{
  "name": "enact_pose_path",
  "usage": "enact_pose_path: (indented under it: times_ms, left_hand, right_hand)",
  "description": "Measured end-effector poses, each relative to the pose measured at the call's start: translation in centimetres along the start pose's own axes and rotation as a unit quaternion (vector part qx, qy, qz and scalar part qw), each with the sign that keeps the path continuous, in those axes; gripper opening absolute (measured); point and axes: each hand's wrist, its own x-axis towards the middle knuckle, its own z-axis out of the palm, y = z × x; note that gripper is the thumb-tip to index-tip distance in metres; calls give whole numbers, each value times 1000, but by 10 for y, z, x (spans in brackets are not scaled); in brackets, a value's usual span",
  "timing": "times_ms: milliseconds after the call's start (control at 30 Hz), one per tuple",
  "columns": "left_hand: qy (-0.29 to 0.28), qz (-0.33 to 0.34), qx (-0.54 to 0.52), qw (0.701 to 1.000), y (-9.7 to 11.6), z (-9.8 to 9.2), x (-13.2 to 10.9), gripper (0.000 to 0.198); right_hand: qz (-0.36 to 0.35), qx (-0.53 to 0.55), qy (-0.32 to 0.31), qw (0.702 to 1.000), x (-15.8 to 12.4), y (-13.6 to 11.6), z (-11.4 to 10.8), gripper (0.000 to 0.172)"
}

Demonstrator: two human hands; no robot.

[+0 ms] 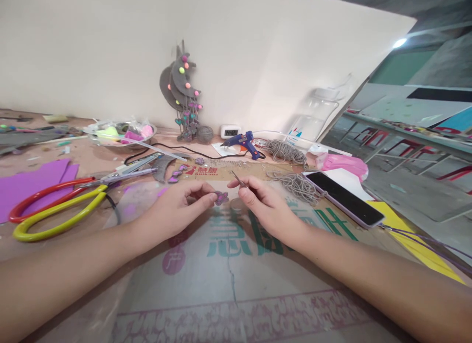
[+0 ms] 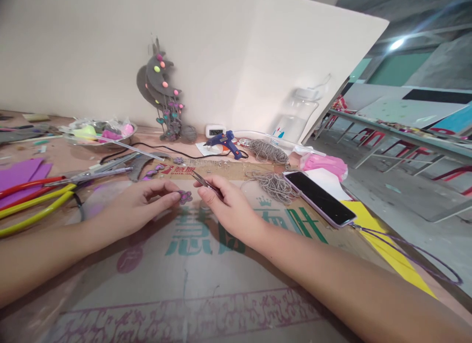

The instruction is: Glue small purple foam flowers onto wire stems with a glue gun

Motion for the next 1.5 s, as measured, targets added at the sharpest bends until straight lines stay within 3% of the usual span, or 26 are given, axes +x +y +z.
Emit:
enact_pose_path:
  times_ms: [233,433,567,1233,1500]
  left_hand:
    - [20,-7,-15,1000,-1,0,2,23]
    - [38,-28,-43,998,0,1,1,23]
    - [41,-37,-43,998,2,0,1,20]
    - [22,-39,-78,996,-1,1,2,19]
    - [22,-38,-74,996,-3,3,2,19]
  right_hand:
    - [-40,-23,32,998,1,5,0,28]
    - [-100,-110,59,987,5,15,-6,25]
    - [-129,-140,42,981,5,13,-8,23]
    - [-140,-158,37,977,5,15,-6,25]
    - [-112,-120,58,985,5,17,-5,24]
